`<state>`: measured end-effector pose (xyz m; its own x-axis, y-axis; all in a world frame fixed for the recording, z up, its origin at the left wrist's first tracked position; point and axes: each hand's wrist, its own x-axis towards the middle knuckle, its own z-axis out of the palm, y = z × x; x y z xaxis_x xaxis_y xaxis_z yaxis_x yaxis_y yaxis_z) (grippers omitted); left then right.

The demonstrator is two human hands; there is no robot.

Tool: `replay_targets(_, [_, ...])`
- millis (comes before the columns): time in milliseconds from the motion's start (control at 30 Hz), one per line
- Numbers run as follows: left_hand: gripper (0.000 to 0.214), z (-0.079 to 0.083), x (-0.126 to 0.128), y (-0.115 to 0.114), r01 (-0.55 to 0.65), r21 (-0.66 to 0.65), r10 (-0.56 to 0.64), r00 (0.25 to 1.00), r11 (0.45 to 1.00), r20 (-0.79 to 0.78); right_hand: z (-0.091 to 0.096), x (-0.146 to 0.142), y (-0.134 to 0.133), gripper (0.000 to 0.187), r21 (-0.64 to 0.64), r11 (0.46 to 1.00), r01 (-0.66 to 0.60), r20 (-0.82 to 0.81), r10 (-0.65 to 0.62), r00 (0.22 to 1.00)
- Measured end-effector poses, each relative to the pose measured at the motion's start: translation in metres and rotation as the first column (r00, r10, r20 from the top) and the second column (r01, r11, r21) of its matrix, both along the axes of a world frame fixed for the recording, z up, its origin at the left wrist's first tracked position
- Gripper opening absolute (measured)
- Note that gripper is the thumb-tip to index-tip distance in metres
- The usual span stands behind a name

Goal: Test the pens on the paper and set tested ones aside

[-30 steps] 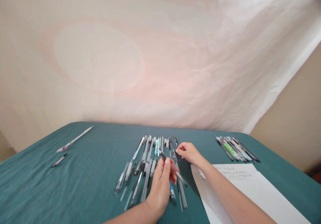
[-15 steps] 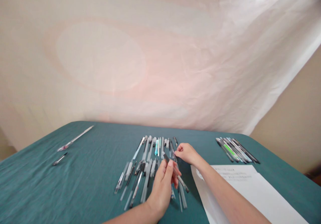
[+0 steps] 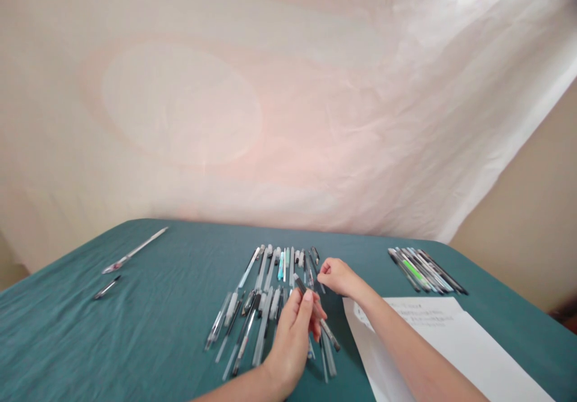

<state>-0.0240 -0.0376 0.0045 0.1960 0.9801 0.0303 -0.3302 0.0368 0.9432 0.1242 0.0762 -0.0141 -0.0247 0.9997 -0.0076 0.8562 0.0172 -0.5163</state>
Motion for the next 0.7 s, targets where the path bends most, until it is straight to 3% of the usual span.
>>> replay_targets(267, [0.033,0.006,-0.002,-0.003,-0.004,0.047,0.009,0.995,0.999,-0.104,0.004,-0.007,-0.003,0.016,0.037,0.999,0.029,-0.027,-0.028,0.999])
replay_targets(467, [0.033,0.008,-0.002,-0.009,0.018,0.046,-0.011,0.990,0.999,-0.139,0.008,0.002,-0.002,0.024,-0.034,0.999,0.017,-0.235,-0.025,0.972])
replay_targets(633, [0.033,0.009,-0.003,-0.013,0.073,0.076,-0.058,0.981,0.994,-0.188,0.036,0.013,-0.009,0.021,-0.070,0.995,-0.066,-0.511,0.021,0.859])
replay_targets(700, [0.033,0.009,-0.004,-0.013,0.085,0.097,-0.062,0.973,0.992,-0.221,0.055,0.011,-0.018,0.023,-0.039,0.990,-0.138,-0.629,0.083,0.773])
